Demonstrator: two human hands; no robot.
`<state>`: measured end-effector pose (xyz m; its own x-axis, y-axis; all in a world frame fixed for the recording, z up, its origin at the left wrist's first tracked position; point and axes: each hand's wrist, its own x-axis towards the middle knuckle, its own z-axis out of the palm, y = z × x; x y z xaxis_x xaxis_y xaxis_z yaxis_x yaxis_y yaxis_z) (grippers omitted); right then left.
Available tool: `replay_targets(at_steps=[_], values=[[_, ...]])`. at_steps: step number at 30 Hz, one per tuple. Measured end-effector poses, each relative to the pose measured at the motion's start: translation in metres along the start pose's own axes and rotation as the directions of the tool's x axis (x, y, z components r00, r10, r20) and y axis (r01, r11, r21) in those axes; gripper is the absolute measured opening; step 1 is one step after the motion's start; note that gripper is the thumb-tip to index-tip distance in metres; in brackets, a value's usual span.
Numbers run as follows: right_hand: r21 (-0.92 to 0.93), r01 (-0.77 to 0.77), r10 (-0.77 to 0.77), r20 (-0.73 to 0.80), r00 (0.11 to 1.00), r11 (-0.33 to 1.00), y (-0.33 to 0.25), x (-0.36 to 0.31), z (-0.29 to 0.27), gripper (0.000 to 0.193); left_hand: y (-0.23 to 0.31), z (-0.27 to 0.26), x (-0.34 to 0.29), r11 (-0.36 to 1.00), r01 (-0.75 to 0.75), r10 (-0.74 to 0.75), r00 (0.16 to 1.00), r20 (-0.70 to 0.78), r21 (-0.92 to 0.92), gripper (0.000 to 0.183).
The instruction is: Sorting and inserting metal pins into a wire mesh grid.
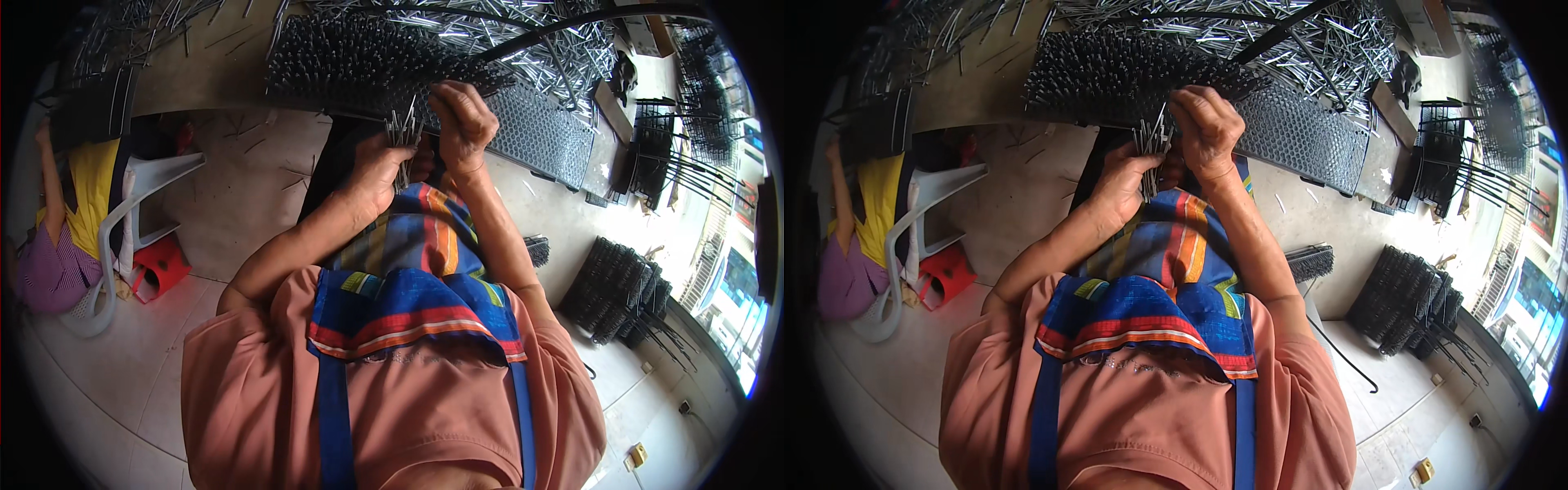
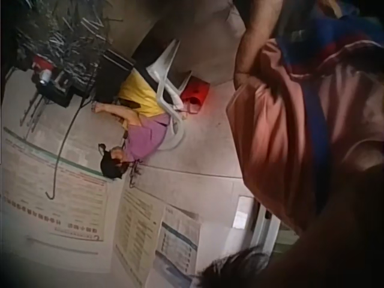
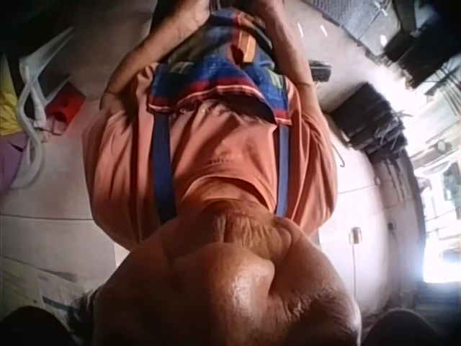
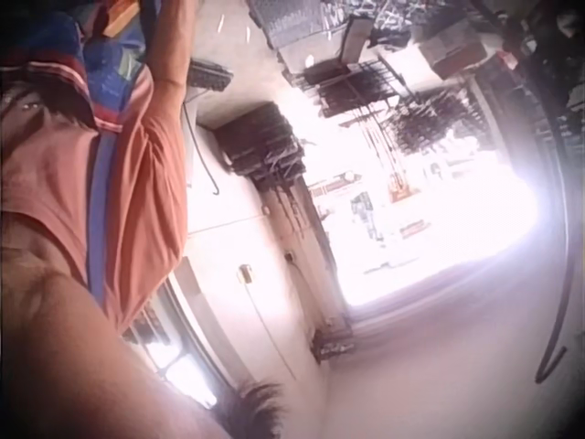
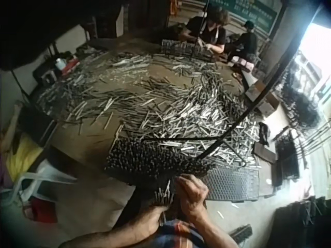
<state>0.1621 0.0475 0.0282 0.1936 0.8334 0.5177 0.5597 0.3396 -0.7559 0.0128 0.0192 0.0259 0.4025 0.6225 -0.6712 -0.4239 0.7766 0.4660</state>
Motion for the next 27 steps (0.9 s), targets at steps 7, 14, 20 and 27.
replay_targets(at_steps=[7, 14, 20, 27], values=[[-0.231, 0.387, -0.334, 0.238, 0.912, 0.893, -0.004, -0.007, -0.002, 0.024, 0.009, -0.002, 0.012, 0.993, 0.102, -0.102, 0.995, -0.001, -0.055, 0.014], [-0.209, 0.345, -0.3, 0.22, 0.928, 0.915, 0.002, -0.003, -0.002, 0.019, 0.006, -0.003, 0.005, 0.998, 0.042, -0.041, 0.999, -0.018, 0.036, 0.007], [-0.211, -0.141, 0.172, 0.134, 0.976, 0.967, 0.0, 0.021, 0.003, 0.013, 0.006, -0.002, 0.001, 0.997, 0.025, -0.023, 0.999, -0.029, 0.078, 0.012], [-0.195, -0.129, 0.139, 0.04, 0.989, 0.972, 0.008, 0.031, 0.014, 0.015, 0.007, 0.0, -0.001, 0.999, 0.013, -0.012, 1.0, -0.018, 0.053, 0.014]])
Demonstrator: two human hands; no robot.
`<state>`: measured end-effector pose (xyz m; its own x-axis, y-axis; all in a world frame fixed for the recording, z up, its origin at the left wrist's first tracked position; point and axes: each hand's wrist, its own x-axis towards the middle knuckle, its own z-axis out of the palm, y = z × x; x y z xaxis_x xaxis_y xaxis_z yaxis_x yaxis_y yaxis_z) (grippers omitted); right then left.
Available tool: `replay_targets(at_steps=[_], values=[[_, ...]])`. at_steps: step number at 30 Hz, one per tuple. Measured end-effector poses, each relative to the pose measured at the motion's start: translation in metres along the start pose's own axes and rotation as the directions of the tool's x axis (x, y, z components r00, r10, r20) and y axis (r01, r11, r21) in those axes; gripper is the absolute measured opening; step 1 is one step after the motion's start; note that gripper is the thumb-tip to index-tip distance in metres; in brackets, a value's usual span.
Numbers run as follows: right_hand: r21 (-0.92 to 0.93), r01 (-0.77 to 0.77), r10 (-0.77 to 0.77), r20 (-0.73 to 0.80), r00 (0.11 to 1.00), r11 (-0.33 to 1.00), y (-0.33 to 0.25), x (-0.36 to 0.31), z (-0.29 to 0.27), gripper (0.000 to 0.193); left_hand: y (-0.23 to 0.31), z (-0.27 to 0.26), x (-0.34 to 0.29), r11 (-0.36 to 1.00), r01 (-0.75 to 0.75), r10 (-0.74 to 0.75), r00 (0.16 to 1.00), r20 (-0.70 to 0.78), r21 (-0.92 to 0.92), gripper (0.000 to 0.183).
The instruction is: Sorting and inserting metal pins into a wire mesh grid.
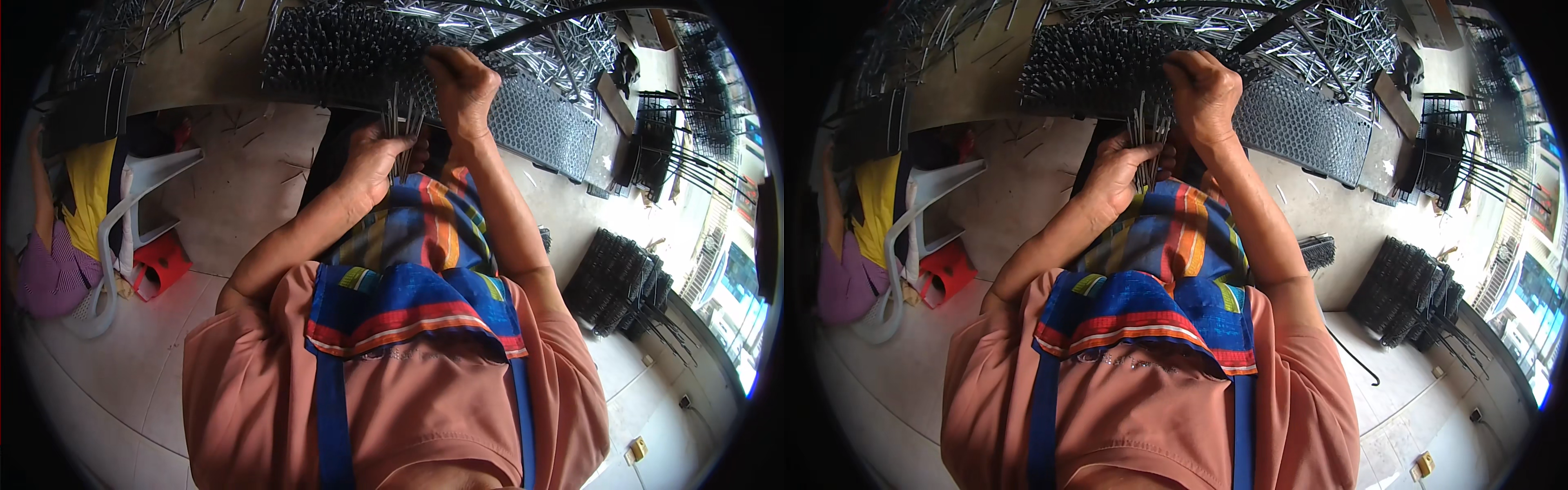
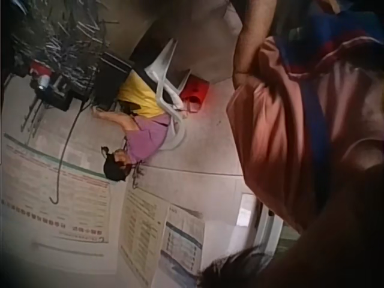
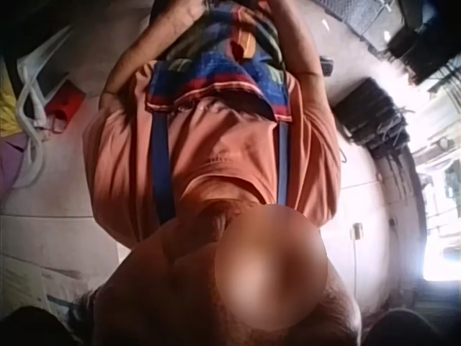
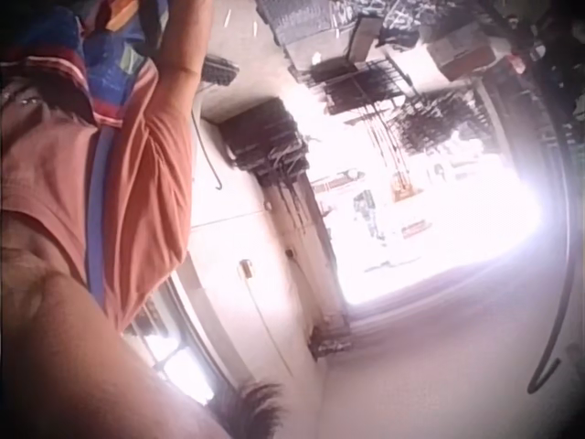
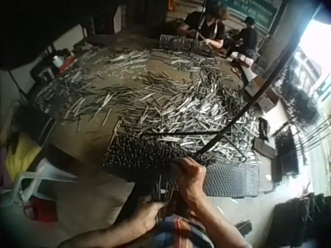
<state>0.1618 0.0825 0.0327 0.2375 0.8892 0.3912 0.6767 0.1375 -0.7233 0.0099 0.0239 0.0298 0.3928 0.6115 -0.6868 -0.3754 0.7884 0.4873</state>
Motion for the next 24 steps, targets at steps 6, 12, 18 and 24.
replay_targets(at_steps=[6, 12, 18, 24], values=[[-0.181, 0.062, -0.044, 0.103, 0.994, 0.982, -0.007, 0.006, -0.005, 0.012, 0.006, 0.0, 0.0, 0.999, 0.006, -0.005, 1.0, 0.013, -0.051, 0.016], [0.038, -0.338, 0.319, 0.246, 0.915, 0.94, -0.008, -0.022, -0.025, 0.015, 0.004, -0.007, 0.004, 0.996, -0.028, 0.031, 0.999, 0.035, -0.082, 0.019], [0.293, -0.819, 0.576, 0.596, 0.56, 0.492, -0.017, -0.035, -0.04, 0.009, 0.0, 0.0, 0.004, 0.998, -0.049, 0.054, 0.991, 0.12, -0.04, 0.017], [0.575, -0.519, 0.592, 0.074, 0.803, 0.633, -0.003, -0.019, -0.043, 0.005, -0.006, -0.006, -0.003, 1.0, 0.007, -0.007, 0.999, -0.035, -0.004, 0.014]])
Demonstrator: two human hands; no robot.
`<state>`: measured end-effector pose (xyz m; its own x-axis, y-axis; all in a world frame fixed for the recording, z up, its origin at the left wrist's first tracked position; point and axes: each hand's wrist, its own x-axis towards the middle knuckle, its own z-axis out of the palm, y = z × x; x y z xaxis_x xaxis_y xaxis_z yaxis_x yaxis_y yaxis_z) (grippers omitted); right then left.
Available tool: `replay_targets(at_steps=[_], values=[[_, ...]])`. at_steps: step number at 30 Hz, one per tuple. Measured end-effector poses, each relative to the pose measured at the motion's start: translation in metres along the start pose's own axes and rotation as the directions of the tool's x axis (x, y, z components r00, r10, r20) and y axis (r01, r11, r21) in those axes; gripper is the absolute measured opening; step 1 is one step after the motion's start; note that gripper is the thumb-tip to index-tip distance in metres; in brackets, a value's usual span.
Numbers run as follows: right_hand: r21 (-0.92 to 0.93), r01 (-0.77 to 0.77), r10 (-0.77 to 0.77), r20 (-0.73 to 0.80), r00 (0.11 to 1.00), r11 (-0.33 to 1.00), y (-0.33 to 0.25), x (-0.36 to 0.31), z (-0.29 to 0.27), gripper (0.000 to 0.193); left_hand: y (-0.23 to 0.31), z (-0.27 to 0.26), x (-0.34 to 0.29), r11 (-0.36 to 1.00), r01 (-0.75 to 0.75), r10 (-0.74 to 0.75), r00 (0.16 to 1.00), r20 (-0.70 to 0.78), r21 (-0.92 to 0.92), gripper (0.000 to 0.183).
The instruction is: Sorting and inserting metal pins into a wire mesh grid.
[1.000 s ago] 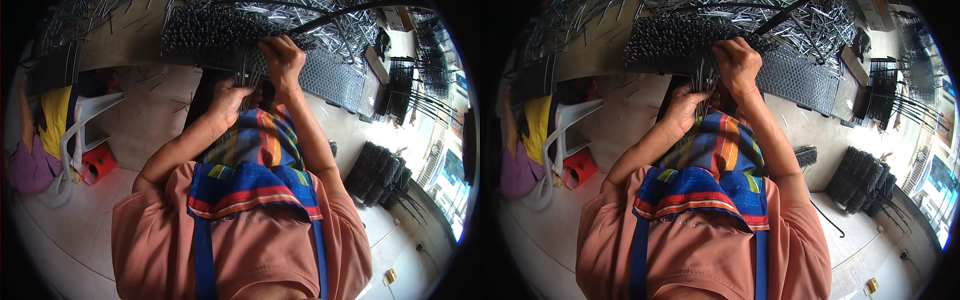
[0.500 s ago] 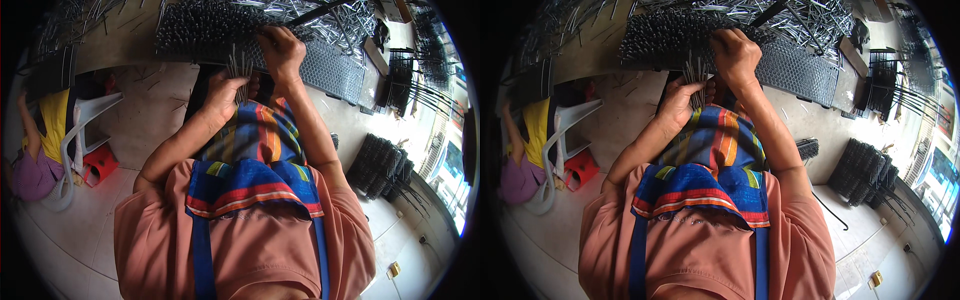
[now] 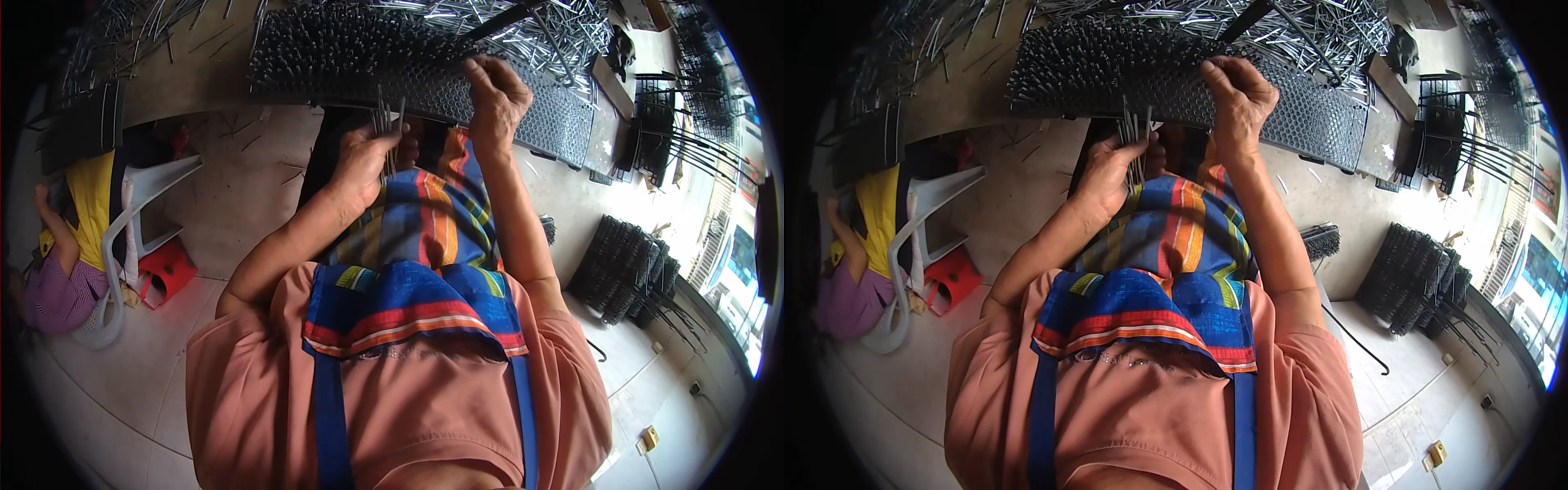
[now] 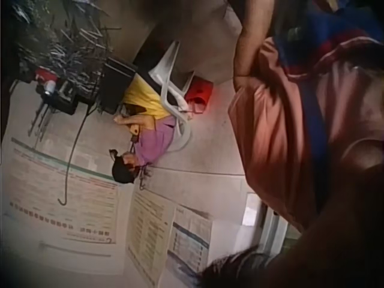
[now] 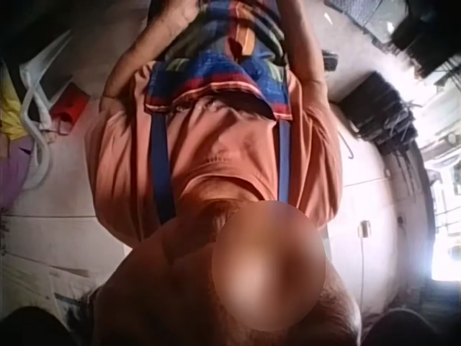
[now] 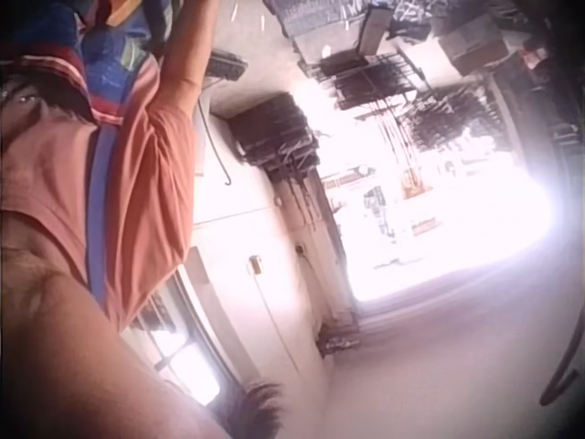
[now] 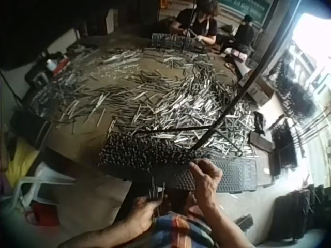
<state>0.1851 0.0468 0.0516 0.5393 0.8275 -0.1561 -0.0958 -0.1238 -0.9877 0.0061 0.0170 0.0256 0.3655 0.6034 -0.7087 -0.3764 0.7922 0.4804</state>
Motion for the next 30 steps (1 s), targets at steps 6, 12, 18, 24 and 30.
replay_targets(at_steps=[6, 12, 18, 24, 30], values=[[-0.082, 0.508, -0.502, 0.083, 0.861, 0.858, 0.017, 0.021, 0.006, 0.009, -0.015, -0.014, -0.017, 0.961, 0.056, -0.107, 0.978, 0.177, 0.27, 0.018], [-0.194, 0.546, -0.512, 0.198, 0.836, 0.815, 0.018, 0.022, 0.01, 0.012, -0.006, -0.001, -0.018, 0.984, -0.003, -0.034, 0.978, 0.205, 0.179, 0.022], [-0.47, 0.595, -0.529, 0.279, 0.801, 0.652, 0.024, 0.017, 0.016, 0.014, -0.014, 0.006, 0.009, 0.997, 0.053, -0.056, 0.997, 0.053, 0.06, 0.016], [-0.567, 0.64, -0.586, 0.309, 0.749, 0.519, 0.012, 0.019, 0.017, 0.012, -0.008, 0.006, 0.002, 0.994, 0.073, -0.073, 0.997, 0.006, 0.086, 0.017], [-0.665, 0.611, -0.575, 0.32, 0.753, 0.429, 0.02, 0.013, 0.01, 0.01, -0.005, 0.006, 0.001, 1.0, 0.002, -0.002, 0.999, 0.039, -0.021, 0.018]])
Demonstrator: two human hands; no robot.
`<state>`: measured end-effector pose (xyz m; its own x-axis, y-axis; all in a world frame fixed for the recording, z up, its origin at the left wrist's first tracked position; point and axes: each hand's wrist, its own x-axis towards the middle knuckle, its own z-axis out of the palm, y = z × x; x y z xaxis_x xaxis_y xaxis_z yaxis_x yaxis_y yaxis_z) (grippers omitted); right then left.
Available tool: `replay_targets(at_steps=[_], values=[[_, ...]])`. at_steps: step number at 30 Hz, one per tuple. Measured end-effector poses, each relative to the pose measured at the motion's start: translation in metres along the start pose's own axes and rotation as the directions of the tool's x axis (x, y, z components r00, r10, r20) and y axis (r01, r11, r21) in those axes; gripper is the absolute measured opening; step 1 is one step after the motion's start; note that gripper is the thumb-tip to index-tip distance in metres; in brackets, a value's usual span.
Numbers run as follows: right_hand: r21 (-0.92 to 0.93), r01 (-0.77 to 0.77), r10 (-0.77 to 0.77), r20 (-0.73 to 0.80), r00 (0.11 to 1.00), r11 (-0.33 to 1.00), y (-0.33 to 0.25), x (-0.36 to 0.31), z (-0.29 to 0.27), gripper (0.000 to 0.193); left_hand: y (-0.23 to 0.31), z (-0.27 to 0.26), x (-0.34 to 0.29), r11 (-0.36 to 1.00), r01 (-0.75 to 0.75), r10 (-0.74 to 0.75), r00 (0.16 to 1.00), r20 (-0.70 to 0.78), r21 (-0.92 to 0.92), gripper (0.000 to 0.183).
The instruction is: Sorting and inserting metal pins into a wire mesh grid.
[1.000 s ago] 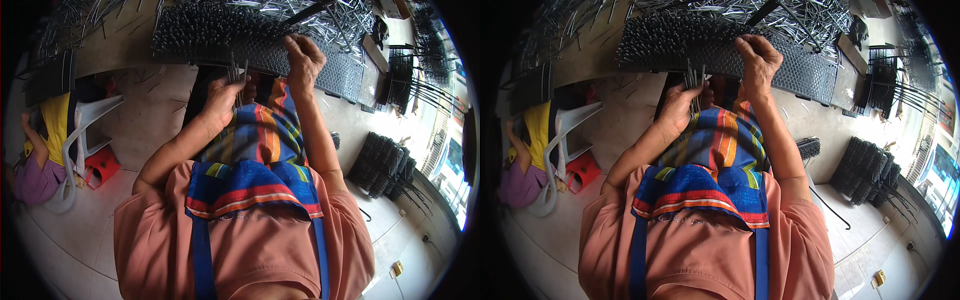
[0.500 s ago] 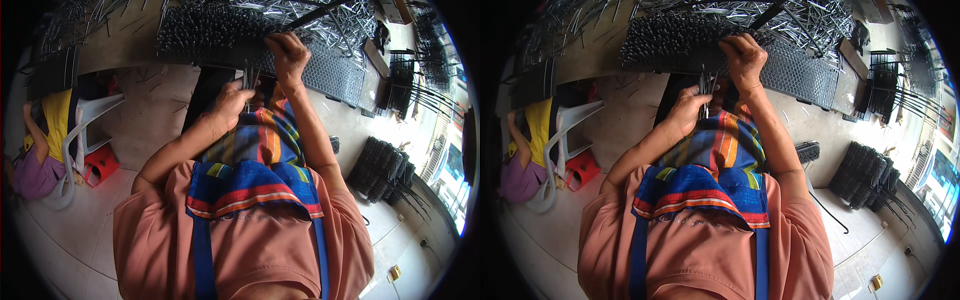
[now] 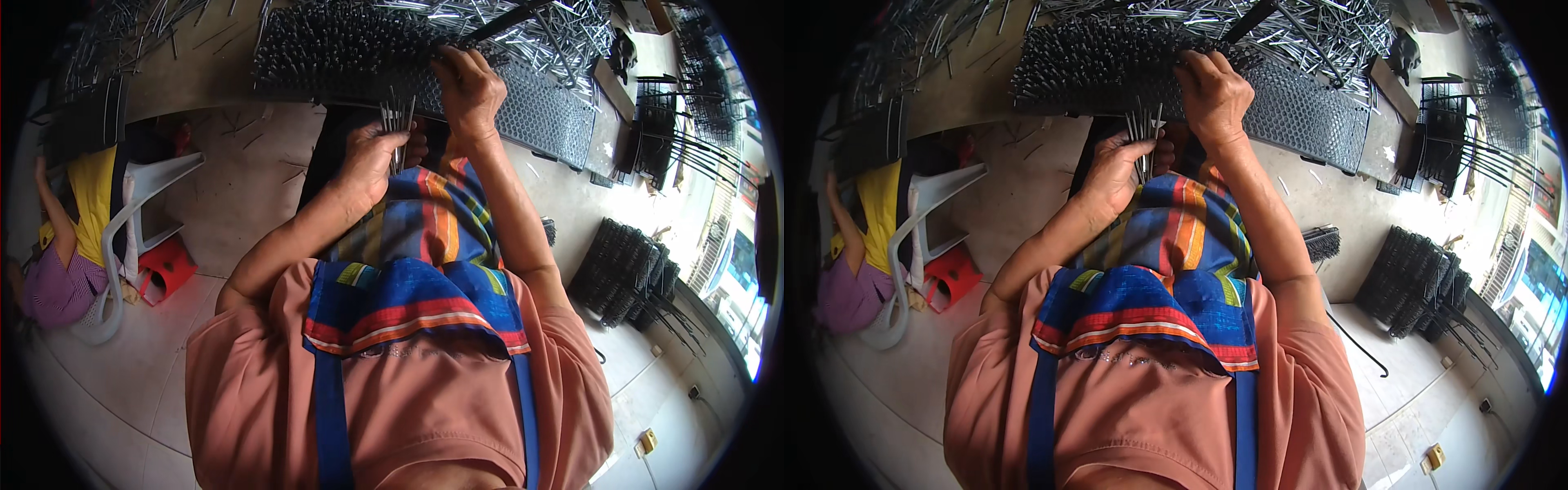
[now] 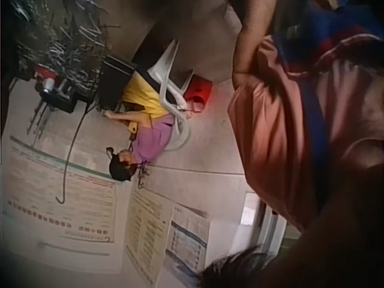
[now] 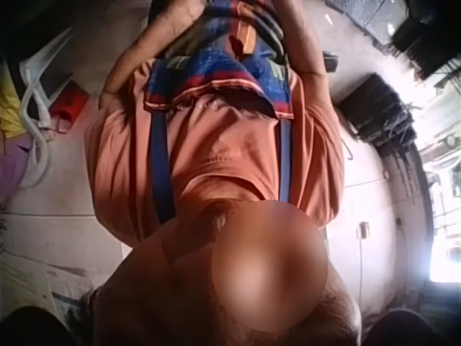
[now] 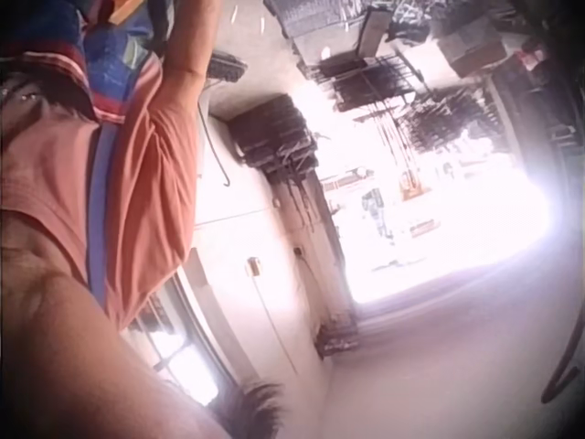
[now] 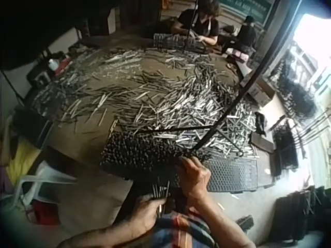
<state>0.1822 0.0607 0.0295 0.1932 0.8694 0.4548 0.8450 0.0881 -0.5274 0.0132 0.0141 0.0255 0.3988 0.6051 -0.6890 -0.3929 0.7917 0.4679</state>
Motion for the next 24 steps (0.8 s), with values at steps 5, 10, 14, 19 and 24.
replay_targets(at_steps=[5, 10, 14, 19, 24], values=[[0.232, -0.694, 0.396, 0.681, 0.616, 0.682, -0.019, -0.008, -0.03, 0.01, 0.002, 0.003, 0.0, 0.998, -0.045, 0.048, 0.995, 0.086, -0.036, 0.015], [0.332, -0.819, 0.42, 0.731, 0.537, 0.468, -0.009, -0.021, -0.033, 0.012, 0.005, 0.012, -0.003, 0.999, -0.045, 0.048, 0.991, 0.127, -0.025, 0.012], [0.525, -0.77, 0.59, 0.511, 0.625, 0.361, -0.004, -0.016, -0.039, 0.008, 0.007, 0.007, 0.002, 0.998, -0.025, 0.027, 0.999, -0.037, 0.051, 0.014], [0.755, -0.269, 0.473, -0.061, 0.879, 0.598, 0.016, -0.002, -0.015, 0.008, -0.006, 0.013, 0.001, 0.996, -0.037, 0.039, 0.999, -0.021, 0.087, 0.014], [0.625, -0.169, 0.316, -0.132, 0.94, 0.762, 0.012, 0.002, -0.014, 0.009, -0.002, 0.012, 0.002, 0.998, -0.007, 0.006, 1.0, 0.009, 0.069, 0.019]])
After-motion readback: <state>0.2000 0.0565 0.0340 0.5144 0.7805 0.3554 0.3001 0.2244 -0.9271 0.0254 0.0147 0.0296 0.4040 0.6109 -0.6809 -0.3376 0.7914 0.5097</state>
